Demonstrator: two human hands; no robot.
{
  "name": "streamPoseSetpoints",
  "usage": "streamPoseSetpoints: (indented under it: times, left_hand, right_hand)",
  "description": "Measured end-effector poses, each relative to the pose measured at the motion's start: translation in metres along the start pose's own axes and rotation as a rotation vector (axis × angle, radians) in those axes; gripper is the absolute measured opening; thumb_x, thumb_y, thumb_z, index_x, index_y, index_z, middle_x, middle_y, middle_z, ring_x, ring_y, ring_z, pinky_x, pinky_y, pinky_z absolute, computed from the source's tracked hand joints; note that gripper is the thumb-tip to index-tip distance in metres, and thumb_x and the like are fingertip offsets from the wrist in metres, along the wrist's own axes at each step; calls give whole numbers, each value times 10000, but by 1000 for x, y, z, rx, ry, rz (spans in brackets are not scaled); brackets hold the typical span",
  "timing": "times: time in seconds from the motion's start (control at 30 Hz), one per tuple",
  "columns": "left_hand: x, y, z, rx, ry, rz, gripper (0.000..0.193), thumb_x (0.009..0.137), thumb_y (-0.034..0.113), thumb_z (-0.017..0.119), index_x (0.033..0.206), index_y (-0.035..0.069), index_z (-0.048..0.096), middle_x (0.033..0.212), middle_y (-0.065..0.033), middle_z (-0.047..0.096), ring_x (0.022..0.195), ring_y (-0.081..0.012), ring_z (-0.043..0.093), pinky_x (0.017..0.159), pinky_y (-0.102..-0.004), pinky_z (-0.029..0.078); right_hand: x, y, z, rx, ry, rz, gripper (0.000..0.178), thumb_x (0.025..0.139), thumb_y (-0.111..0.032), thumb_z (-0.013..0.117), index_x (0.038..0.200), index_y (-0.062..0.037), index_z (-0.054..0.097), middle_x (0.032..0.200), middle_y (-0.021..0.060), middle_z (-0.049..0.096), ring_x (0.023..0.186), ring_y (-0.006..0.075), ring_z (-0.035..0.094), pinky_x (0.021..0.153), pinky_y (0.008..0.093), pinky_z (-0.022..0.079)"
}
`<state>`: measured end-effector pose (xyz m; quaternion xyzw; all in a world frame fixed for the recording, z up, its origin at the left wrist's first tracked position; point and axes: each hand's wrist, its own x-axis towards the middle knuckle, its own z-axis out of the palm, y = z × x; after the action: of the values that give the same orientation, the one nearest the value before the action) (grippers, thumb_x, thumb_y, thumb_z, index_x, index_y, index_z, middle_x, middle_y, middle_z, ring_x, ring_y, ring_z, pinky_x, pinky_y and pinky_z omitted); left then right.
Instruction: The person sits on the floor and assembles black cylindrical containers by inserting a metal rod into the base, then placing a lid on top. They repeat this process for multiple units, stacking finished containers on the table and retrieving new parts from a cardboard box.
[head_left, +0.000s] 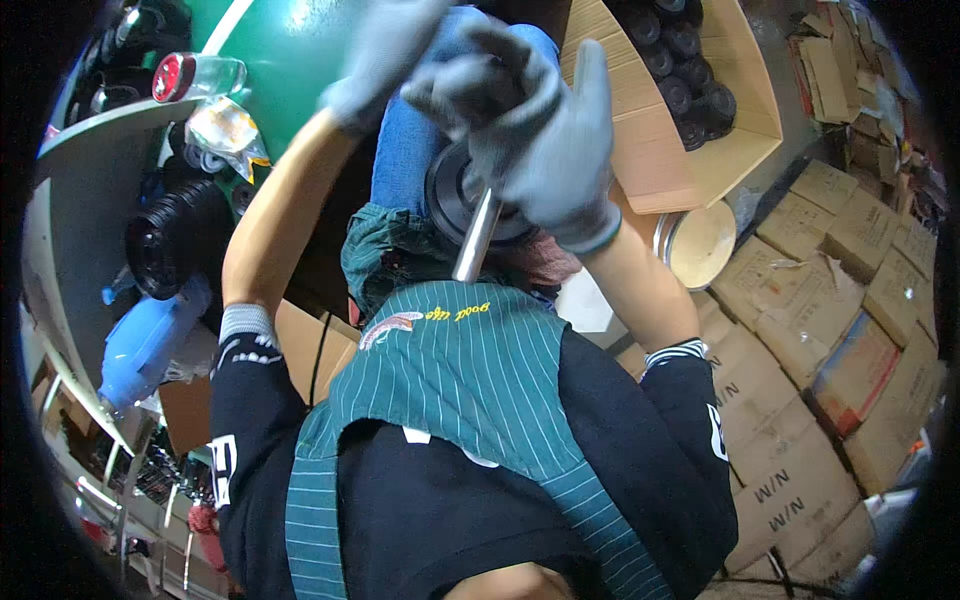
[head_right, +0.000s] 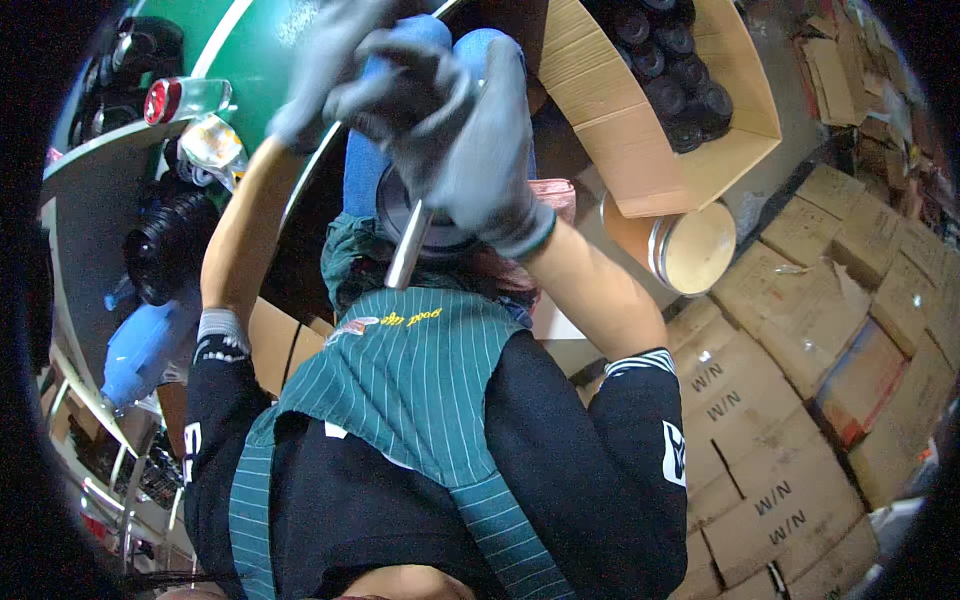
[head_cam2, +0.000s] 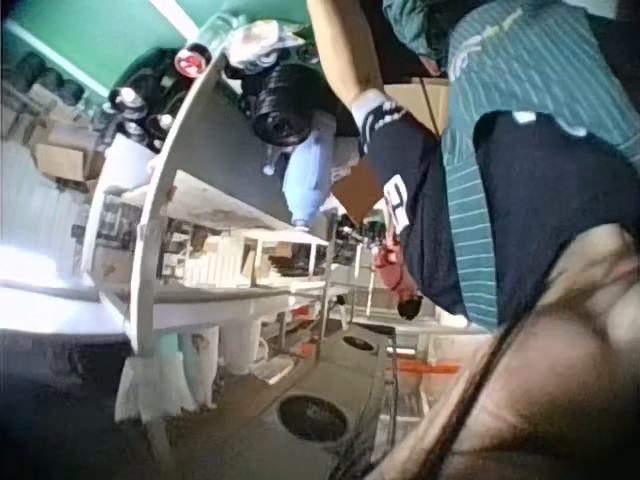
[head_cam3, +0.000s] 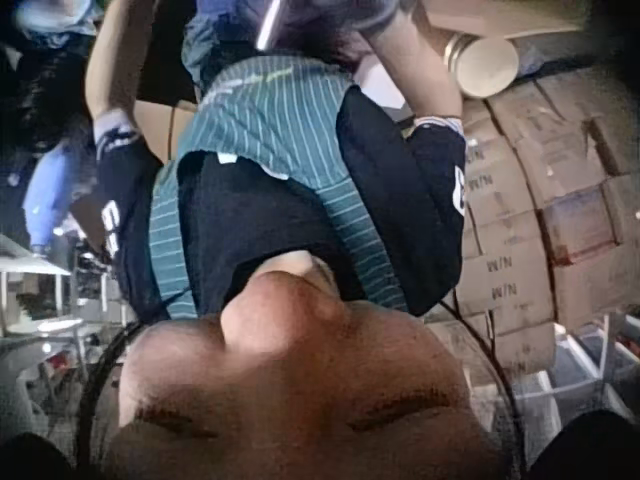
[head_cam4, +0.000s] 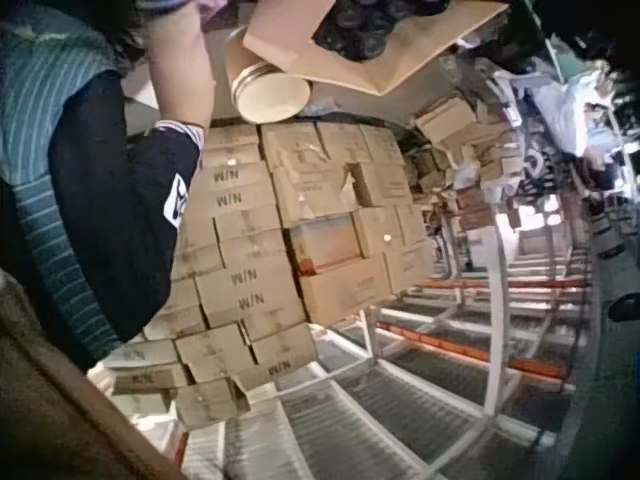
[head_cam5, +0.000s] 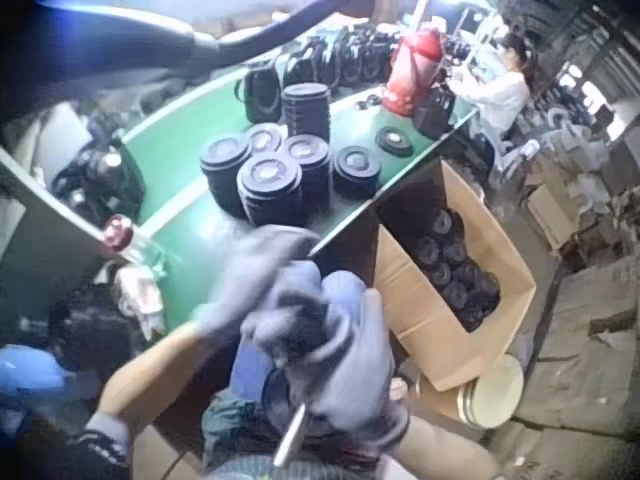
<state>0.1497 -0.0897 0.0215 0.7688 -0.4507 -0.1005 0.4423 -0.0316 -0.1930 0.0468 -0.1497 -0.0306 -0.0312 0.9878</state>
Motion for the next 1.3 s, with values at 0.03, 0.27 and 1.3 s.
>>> streamPoseSetpoints:
  times: [0.03,0.27,1.3]
  left_hand:
    - [-12,35,-28,67,40,-149,364,1063,285,583,1251,8,726,1243,-214,709,1138,-262,708,981,-344,563]
    - [-76,198,-30,750,-536,-47,486,966,503,707,954,18,722,748,-148,716,743,-277,768,645,-449,578]
    - [-103,167,44,973,-239,-325,614,942,656,732,882,46,690,668,-155,725,619,-302,770,539,-422,599]
  right_hand:
    - [3,-2,-22,219,-45,-32,1000,1070,-749,42,1602,5,427,1434,331,635,1449,442,551,1277,658,286]
    - [35,19,-36,37,385,21,1179,945,-877,317,1752,-61,46,1662,302,378,1593,450,302,1305,663,92]
    - [20,-5,-120,90,189,175,557,1062,-528,641,1294,-26,710,1253,190,753,1308,360,672,1192,541,501]
